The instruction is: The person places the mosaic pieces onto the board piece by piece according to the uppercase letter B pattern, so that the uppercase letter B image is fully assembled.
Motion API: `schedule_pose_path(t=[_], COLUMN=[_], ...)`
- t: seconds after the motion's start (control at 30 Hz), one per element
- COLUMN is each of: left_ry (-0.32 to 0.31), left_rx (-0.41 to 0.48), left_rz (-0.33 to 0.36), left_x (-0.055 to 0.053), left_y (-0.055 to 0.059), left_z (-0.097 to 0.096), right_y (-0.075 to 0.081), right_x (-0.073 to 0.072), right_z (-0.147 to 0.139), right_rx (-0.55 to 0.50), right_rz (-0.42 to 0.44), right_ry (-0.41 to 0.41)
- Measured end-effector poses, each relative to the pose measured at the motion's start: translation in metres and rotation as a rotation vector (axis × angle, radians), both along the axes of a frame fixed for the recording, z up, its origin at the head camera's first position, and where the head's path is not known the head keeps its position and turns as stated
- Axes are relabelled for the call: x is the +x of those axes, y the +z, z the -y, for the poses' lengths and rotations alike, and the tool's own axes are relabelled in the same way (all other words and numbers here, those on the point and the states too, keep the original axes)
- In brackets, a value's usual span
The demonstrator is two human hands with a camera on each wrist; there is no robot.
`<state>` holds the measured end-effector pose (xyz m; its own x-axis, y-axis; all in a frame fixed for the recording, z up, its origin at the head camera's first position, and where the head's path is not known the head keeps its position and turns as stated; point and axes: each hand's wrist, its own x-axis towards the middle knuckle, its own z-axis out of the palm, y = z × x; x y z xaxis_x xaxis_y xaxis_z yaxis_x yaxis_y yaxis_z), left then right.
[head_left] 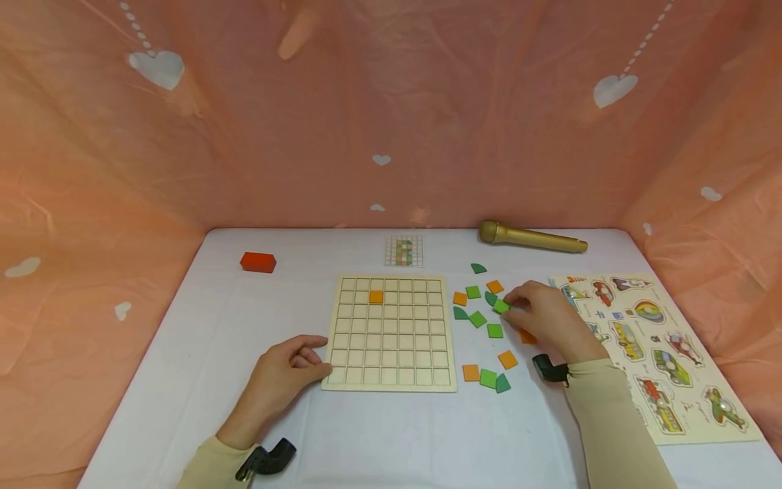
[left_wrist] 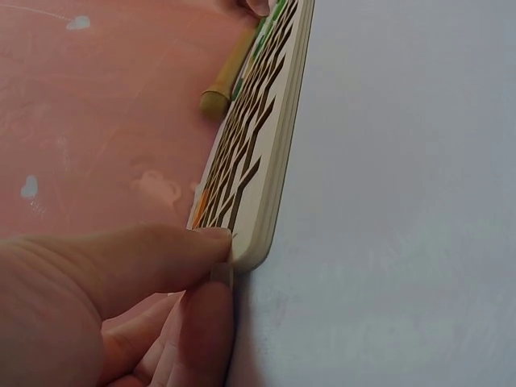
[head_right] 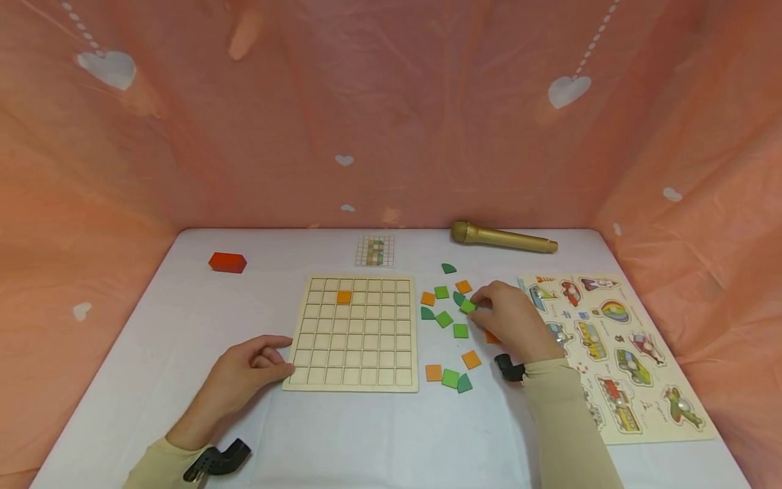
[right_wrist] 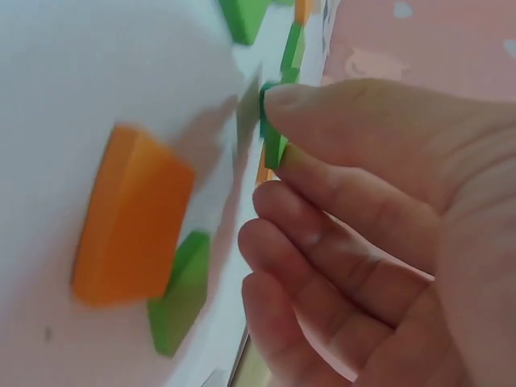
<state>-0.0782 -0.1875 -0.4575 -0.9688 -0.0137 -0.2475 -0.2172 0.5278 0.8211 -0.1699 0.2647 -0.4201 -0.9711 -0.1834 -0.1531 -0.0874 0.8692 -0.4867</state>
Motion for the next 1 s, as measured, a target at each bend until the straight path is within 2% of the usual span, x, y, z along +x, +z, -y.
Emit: schedule_pose_path(t=[0.2, 0.53, 0.7, 0.8, 1.0], left_ry=[0.007, 0.008, 0.005, 0.005, 0.006], left_rx=[-0.007, -0.008, -0.01, -0.015, -0.008], left_rz=[0.009, 0.004, 0.0, -0.003, -0.005], left_x=[0.0, -0.002, -0.003, -0.004, -0.004], left_y=[0.0, 0.0, 0.0, 0.0, -0.002], left_z=[-0.003, -0.008, -0.011, -0.012, -0.014], right_y=[-0.002, 0.0, -0.002, -0.003, -0.002], right_x=[-0.006, -0.036, -0.044, -0.048, -0.052], right_z=[0.016, 0.083, 0.114, 0.129, 0.15], right_rx=[-0.024, -0.026, -0.075, -0.064, 0.006], right_rz=[-0.037, -0.101, -0.053, -0.038, -0.092], right_ry=[0.061, 0.226, 0.266, 0.304, 0.408])
